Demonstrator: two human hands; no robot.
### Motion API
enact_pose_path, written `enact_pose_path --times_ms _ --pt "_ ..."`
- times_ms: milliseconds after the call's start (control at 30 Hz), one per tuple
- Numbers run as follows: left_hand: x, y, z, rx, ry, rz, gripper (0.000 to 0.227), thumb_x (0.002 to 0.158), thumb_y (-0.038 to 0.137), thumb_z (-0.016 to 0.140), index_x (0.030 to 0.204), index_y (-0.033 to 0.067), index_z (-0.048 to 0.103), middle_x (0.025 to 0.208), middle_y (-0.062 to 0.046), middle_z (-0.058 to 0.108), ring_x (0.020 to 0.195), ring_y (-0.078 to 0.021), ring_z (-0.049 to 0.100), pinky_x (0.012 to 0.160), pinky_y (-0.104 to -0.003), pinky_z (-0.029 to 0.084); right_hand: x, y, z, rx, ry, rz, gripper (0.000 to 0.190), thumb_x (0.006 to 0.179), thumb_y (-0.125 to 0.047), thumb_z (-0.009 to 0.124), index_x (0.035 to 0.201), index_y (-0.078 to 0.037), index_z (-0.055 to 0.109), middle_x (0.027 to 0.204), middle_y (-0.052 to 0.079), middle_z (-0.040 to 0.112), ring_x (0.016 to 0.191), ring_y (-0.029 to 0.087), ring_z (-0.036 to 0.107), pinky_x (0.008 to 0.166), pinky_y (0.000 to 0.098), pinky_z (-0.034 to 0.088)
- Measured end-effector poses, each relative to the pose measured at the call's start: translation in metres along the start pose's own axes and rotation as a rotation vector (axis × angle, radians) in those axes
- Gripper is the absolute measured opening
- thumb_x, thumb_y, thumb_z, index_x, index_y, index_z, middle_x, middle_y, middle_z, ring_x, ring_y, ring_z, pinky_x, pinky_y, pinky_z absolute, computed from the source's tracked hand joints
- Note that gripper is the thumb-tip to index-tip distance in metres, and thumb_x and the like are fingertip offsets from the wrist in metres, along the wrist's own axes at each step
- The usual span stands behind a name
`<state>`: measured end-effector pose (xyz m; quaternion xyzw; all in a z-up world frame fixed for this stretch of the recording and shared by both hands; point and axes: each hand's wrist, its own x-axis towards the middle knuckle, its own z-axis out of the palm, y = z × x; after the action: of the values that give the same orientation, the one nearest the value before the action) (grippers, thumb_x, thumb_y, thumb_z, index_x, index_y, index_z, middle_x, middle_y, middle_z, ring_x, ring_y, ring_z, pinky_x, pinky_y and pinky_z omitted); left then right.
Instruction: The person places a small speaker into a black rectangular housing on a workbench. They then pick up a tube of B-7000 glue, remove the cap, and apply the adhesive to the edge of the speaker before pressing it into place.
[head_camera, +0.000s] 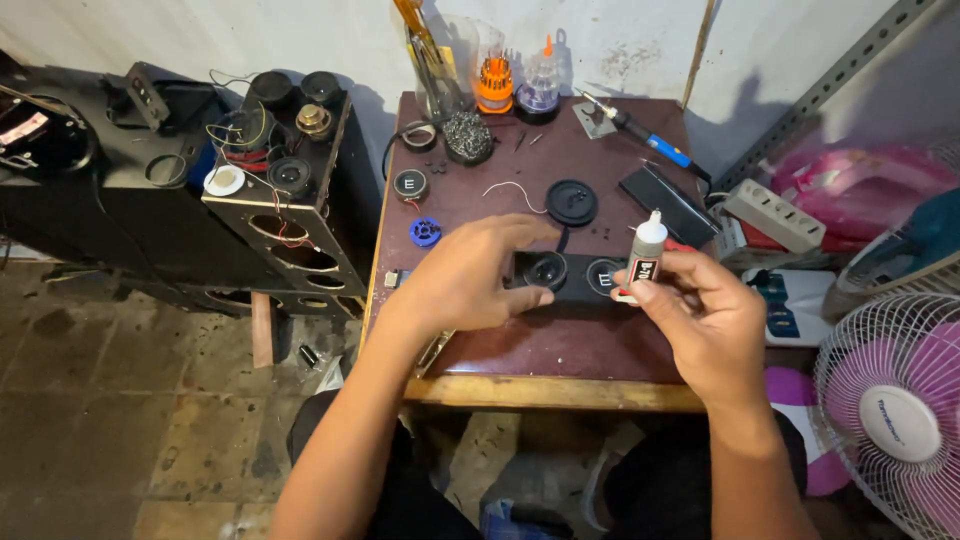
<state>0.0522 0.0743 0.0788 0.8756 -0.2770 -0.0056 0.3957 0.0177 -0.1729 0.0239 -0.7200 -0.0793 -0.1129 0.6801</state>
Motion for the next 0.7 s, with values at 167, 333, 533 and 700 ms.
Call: enact_pose_path --times_ms 167,333,533,700 --pt "0.011 -0.007 -0.005 -0.032 -0.132 -0.099 0.057 0.072 0.018 0.085 0.125 0.0039 0.070 0.118 -0.025 0.074 0.113 -0.0529 0.065 0.100 -0.063 0.049 0.002 0.008 -0.005 0.017 0.000 0.001 0.027 0.092 -0.003 0.074 0.118 0.004 0.069 0.102 0.012 0.073 0.091 0.012 0.072 0.086 0.0306 0.062" --pt "0.019 -0.023 0.003 -0.038 -0.169 -0.129 0.058 0.068 0.022 0.089 0.124 0.0163 0.073 0.112 -0.014 0.078 0.113 -0.0436 0.070 0.100 -0.055 0.053 0.003 0.015 -0.010 0.013 0.004 0.001 0.027 0.092 -0.002 0.073 0.118 0.006 0.068 0.102 0.014 0.072 0.091 0.015 0.073 0.086 0.0333 0.062" --pt "0.022 -0.033 0.010 -0.098 -0.120 -0.058 0.054 0.065 0.020 0.090 0.117 0.0170 0.075 0.106 -0.011 0.080 0.110 -0.0398 0.072 0.098 -0.052 0.054 0.006 0.019 -0.014 0.009 0.010 0.000 0.029 0.092 0.000 0.073 0.119 0.007 0.068 0.102 0.017 0.071 0.091 0.018 0.073 0.085 0.0343 0.062" --pt "0.026 -0.043 0.014 -0.164 -0.115 -0.011 0.057 0.066 0.014 0.091 0.120 0.0165 0.074 0.105 -0.007 0.080 0.106 -0.0302 0.076 0.094 -0.042 0.057 0.007 0.020 -0.015 0.003 0.009 0.009 0.028 0.092 -0.001 0.074 0.118 0.007 0.068 0.102 0.017 0.071 0.092 0.019 0.073 0.085 0.0351 0.062"
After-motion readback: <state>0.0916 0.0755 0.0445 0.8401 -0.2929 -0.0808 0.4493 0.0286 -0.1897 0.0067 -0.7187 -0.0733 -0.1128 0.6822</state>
